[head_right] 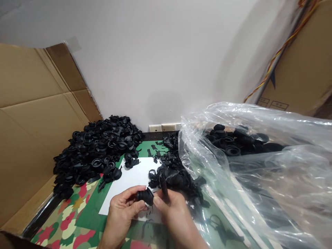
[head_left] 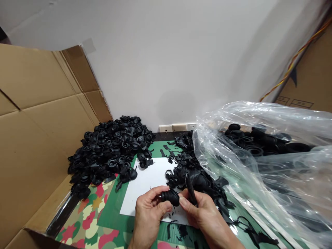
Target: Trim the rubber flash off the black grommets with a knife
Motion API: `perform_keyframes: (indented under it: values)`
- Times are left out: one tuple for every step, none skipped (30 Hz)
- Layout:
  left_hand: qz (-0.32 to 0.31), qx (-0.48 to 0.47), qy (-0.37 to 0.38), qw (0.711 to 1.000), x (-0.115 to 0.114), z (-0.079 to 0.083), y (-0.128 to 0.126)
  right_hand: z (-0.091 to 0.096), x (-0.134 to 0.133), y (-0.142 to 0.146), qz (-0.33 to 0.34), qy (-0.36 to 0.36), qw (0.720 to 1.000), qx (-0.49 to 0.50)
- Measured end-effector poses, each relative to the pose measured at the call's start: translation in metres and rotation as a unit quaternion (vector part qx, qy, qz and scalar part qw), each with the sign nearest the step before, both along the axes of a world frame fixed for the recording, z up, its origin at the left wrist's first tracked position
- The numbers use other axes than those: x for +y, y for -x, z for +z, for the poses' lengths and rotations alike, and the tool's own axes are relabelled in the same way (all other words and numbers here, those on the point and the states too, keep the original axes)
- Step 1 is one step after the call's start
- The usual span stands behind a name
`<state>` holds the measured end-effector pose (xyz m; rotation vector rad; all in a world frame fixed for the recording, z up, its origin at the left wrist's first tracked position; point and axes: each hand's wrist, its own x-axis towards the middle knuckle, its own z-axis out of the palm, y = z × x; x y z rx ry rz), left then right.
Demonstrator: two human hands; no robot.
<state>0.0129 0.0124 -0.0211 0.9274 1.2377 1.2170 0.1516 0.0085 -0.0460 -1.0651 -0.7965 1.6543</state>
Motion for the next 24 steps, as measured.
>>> perform_keyframes:
  values:
    - [0.003, 0.000, 0.003, 1.000, -0.0001, -0.0001, 0.0001, 0.0013, -0.0005, 0.0002, -0.003, 0.008, 1.000, 0.001]
    - [0.005, 0.001, 0.006, 1.000, -0.0002, 0.0000, 0.0001, 0.0029, -0.0010, 0.0004, -0.005, 0.015, 1.000, 0.004]
    - [0.007, 0.002, 0.008, 1.000, -0.0001, 0.0001, 0.0000, 0.0047, -0.0013, 0.0006, -0.006, 0.020, 1.000, 0.010]
    - [0.008, 0.003, 0.009, 1.000, 0.0000, 0.0003, -0.0001, 0.0062, -0.0015, 0.0008, -0.006, 0.024, 1.000, 0.016]
    - [0.009, 0.004, 0.011, 1.000, 0.0003, 0.0005, -0.0002, 0.0076, -0.0016, 0.0010, -0.007, 0.027, 0.999, 0.021]
    - [0.009, 0.004, 0.011, 1.000, 0.0005, 0.0007, -0.0004, 0.0086, -0.0016, 0.0012, -0.008, 0.030, 0.999, 0.026]
    - [0.010, 0.004, 0.012, 1.000, 0.0008, 0.0009, -0.0005, 0.0093, -0.0017, 0.0014, -0.009, 0.032, 0.999, 0.029]
    - [0.011, 0.006, 0.014, 1.000, 0.0010, 0.0010, -0.0007, 0.0097, -0.0018, 0.0015, -0.010, 0.033, 0.999, 0.032]
    - [0.013, 0.007, 0.015, 1.000, 0.0010, 0.0011, -0.0008, 0.0099, -0.0019, 0.0016, -0.011, 0.035, 0.999, 0.033]
    - [0.015, 0.009, 0.017, 1.000, 0.0009, 0.0013, -0.0009, 0.0101, -0.0021, 0.0016, -0.013, 0.036, 0.999, 0.033]
    - [0.018, 0.012, 0.017, 1.000, 0.0006, 0.0014, -0.0009, 0.0102, -0.0024, 0.0017, -0.015, 0.037, 0.999, 0.032]
    - [0.021, 0.014, 0.017, 1.000, 0.0002, 0.0016, -0.0009, 0.0103, -0.0027, 0.0017, -0.016, 0.037, 0.999, 0.030]
    - [0.024, 0.016, 0.017, 0.999, -0.0002, 0.0018, -0.0009, 0.0104, -0.0029, 0.0018, -0.017, 0.037, 0.999, 0.026]
    - [0.026, 0.018, 0.016, 0.999, -0.0004, 0.0022, -0.0009, 0.0104, -0.0031, 0.0018, -0.018, 0.037, 0.999, 0.021]
    - [0.028, 0.019, 0.015, 0.999, -0.0006, 0.0025, -0.0008, 0.0103, -0.0033, 0.0019, -0.019, 0.036, 0.999, 0.015]
    - [0.029, 0.021, 0.014, 0.999, -0.0005, 0.0029, -0.0008, 0.0101, -0.0033, 0.0021, -0.021, 0.034, 0.999, 0.008]
    - [0.029, 0.022, 0.012, 0.999, -0.0001, 0.0033, -0.0007, 0.0098, -0.0032, 0.0022, -0.023, 0.031, 0.999, 0.001]
    - [0.027, 0.024, 0.011, 0.999, 0.0004, 0.0038, -0.0007, 0.0094, -0.0032, 0.0024, -0.024, 0.028, 0.999, -0.005]
    - [0.026, 0.026, 0.009, 0.999, 0.0010, 0.0041, -0.0007, 0.0090, -0.0030, 0.0025, -0.025, 0.024, 0.999, -0.009]
    - [0.026, 0.027, 0.008, 0.999, 0.0017, 0.0044, -0.0008, 0.0086, -0.0029, 0.0025, -0.026, 0.021, 0.999, -0.010]
    - [0.027, 0.027, 0.008, 0.999, 0.0022, 0.0046, -0.0009, 0.0082, -0.0028, 0.0026, -0.025, 0.019, 0.999, -0.012]
    - [0.028, 0.026, 0.009, 0.999, 0.0027, 0.0047, -0.0011, 0.0079, -0.0027, 0.0026, -0.024, 0.020, 0.999, -0.013]
    - [0.029, 0.024, 0.011, 0.999, 0.0029, 0.0046, -0.0014, 0.0076, -0.0026, 0.0025, -0.024, 0.022, 0.999, -0.014]
    - [0.029, 0.021, 0.014, 0.999, 0.0028, 0.0044, -0.0016, 0.0072, -0.0024, 0.0025, -0.024, 0.026, 0.999, -0.014]
